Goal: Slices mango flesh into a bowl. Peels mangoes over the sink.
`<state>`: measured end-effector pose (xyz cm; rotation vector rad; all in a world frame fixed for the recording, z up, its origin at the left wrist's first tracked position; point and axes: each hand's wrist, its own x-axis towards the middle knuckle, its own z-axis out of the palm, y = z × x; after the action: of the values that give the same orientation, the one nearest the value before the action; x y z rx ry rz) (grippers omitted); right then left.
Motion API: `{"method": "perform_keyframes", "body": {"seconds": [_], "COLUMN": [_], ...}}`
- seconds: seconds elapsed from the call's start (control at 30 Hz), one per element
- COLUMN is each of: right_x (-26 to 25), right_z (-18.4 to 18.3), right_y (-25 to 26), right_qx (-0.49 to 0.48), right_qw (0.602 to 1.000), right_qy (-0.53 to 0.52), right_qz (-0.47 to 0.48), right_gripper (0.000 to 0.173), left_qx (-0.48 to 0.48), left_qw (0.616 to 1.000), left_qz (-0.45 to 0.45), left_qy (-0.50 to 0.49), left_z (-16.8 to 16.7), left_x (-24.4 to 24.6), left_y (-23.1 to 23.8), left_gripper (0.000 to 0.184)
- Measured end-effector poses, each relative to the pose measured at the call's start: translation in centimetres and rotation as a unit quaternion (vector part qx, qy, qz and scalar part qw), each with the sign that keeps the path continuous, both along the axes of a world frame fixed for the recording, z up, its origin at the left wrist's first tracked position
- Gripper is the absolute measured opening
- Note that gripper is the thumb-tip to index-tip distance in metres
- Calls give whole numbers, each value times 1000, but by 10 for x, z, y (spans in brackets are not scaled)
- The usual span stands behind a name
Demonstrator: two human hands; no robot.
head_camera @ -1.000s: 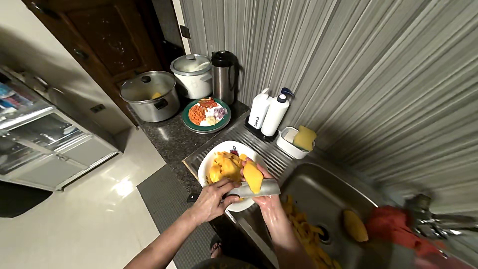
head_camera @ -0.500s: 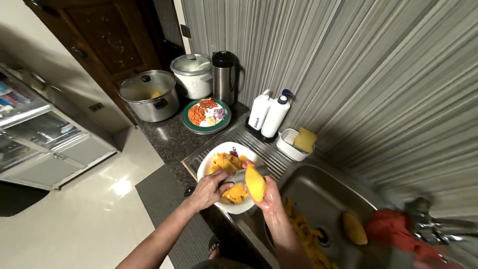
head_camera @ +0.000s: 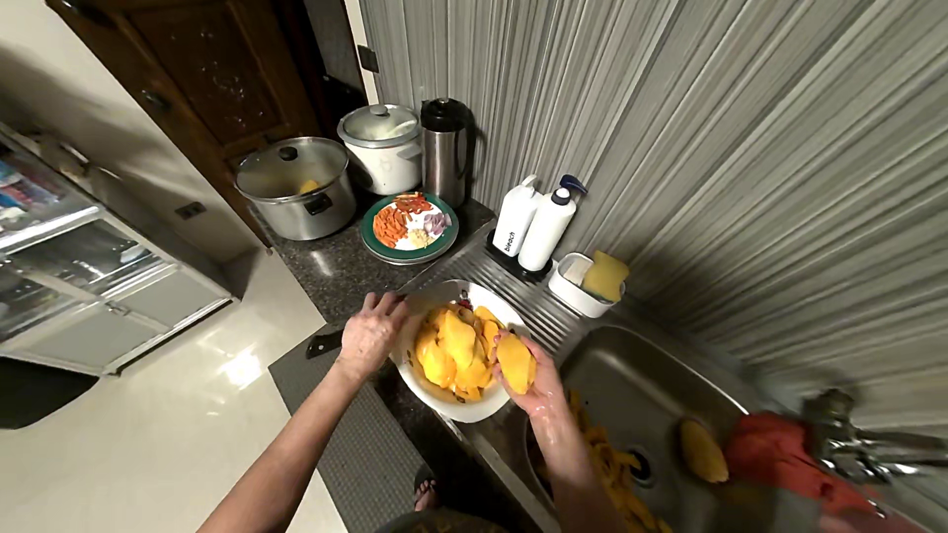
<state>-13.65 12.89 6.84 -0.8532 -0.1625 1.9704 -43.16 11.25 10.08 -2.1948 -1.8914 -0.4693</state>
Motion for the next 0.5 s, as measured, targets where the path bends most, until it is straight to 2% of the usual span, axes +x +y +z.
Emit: {"method": "perform_keyframes", "body": {"seconds": [0.1, 0.17, 0.2, 0.27, 0.5], "right_x": [-4, -8, -9, -10, -17], "right_z": [3, 11, 11, 8, 35], "right_y": [3, 5, 7, 15, 15], "right_qx": [9, 8, 28, 74, 63], "right_qw": [998, 995, 990, 981, 991], "right_qy": [55, 100, 138, 173, 120], "right_qz": [-4, -11, -3, 44, 14], "right_gripper": [43, 42, 42, 45, 45], "left_qx": [-53, -117, -147, -168, -132], "left_qw": [985, 933, 904, 881, 901], "left_qz": [-38, -146, -196, -256, -267], "left_qy": [-157, -307, -351, -360, -315], "left_z": [4, 0, -3, -11, -21], "left_x": [15, 37, 49, 65, 74], "left_y": [-23, -46, -58, -73, -81], "left_gripper": [40, 41, 39, 36, 36]}}
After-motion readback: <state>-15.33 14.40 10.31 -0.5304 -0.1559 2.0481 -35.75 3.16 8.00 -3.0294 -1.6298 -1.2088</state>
